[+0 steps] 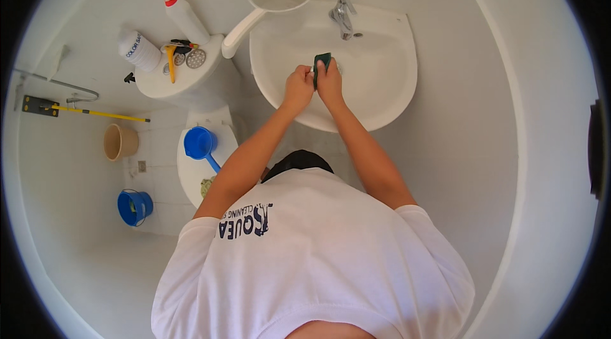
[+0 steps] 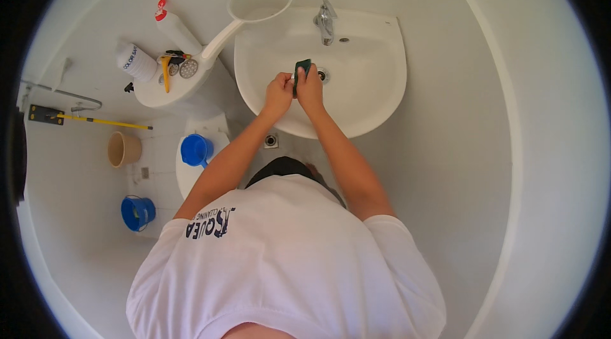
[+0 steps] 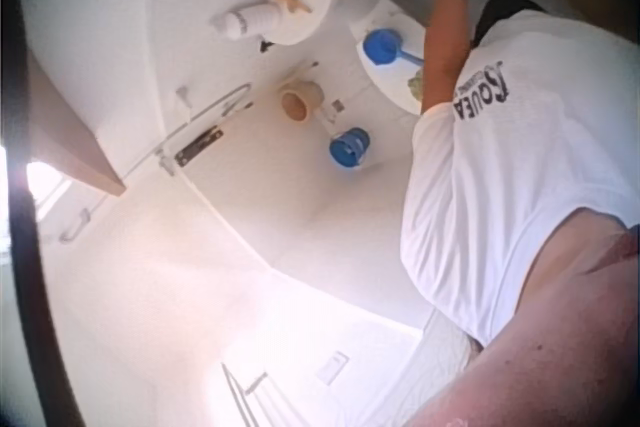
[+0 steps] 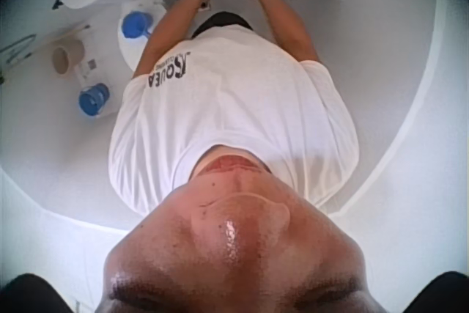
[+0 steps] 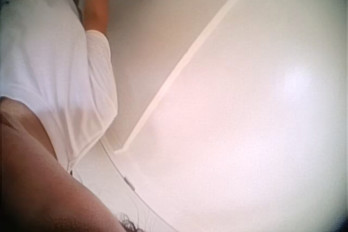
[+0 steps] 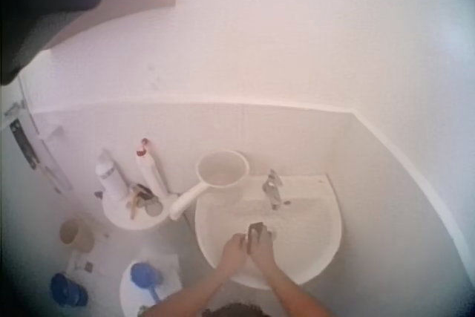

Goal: The person scrubs a white bathroom sink with a sponge, rinses it with water from a cup, and then cleans the tiled floor using a cloth and water poured from a bucket.

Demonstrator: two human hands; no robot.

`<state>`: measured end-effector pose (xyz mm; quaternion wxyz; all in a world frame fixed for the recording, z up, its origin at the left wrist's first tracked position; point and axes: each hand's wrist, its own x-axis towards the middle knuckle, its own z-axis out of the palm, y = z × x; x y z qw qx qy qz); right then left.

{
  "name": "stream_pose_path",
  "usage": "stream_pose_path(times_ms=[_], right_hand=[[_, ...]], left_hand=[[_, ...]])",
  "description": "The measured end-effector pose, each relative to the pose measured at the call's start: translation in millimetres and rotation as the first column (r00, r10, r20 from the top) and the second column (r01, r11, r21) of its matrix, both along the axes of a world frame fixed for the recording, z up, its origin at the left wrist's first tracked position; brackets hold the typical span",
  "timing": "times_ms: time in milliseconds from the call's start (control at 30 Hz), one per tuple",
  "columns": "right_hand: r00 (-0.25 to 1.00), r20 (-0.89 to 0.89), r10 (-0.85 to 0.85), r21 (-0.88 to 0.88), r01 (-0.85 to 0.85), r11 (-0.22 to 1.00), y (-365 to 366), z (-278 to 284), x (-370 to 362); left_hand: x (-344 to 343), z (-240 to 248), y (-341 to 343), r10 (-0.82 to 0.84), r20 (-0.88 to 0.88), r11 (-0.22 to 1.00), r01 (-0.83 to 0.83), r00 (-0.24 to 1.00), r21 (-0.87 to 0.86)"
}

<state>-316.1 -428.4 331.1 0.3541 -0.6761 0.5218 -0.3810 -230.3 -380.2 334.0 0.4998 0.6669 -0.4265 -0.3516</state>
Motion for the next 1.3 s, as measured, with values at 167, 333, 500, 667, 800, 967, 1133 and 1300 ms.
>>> stream_pose_path(times_ms=[167, 333, 500, 667, 800, 967, 1133, 1300], right_hand=[[0.995, 0.044, 0.085, -0.129, -0.079, 0.988, 8, 5, 3], [0.804, 0.551, -0.223, 0.351, 0.02, 0.936, -27, -21, -19], [0.866, 0.48, -0.138, 0.161, 0.068, 0.985, -7, 5, -26], [0.994, 0.113, -0.013, -0.03, 0.016, 0.999, 4, 7, -9], [0.999, -0.041, -0.01, -0.13, 0.005, 0.992, 12, 7, -2], [0.99, -0.138, 0.037, -0.151, -0.058, 0.987, 22, 11, 5], [1.0, -0.004, 0.025, -0.049, -0.025, 0.998, 12, 4, -1], [0.999, 0.035, 0.024, 0.063, -0.026, 0.998, 16, 14, 0]], left_hand=[[6, -6, 3, 0.057, 0.233, 0.988, -0.02, 0.971, -0.155], [1, -5, -4, -0.04, -0.292, 0.993, 0.007, 0.955, -0.116], [10, 2, 1, -0.012, -0.534, 1.0, 0.002, 0.846, -0.019], [13, -4, -1, -0.063, -0.548, 0.998, 0.059, 0.834, -0.026], [7, -4, 1, 0.006, -0.482, 0.999, -0.021, 0.876, -0.025], [6, -15, 1, 0.078, -0.25, 0.993, -0.098, 0.965, -0.069], [3, -17, -2, 0.081, -0.173, 0.991, -0.099, 0.981, -0.095], [5, -15, 2, 0.077, 0.035, 0.989, -0.072, 0.996, -0.126]])
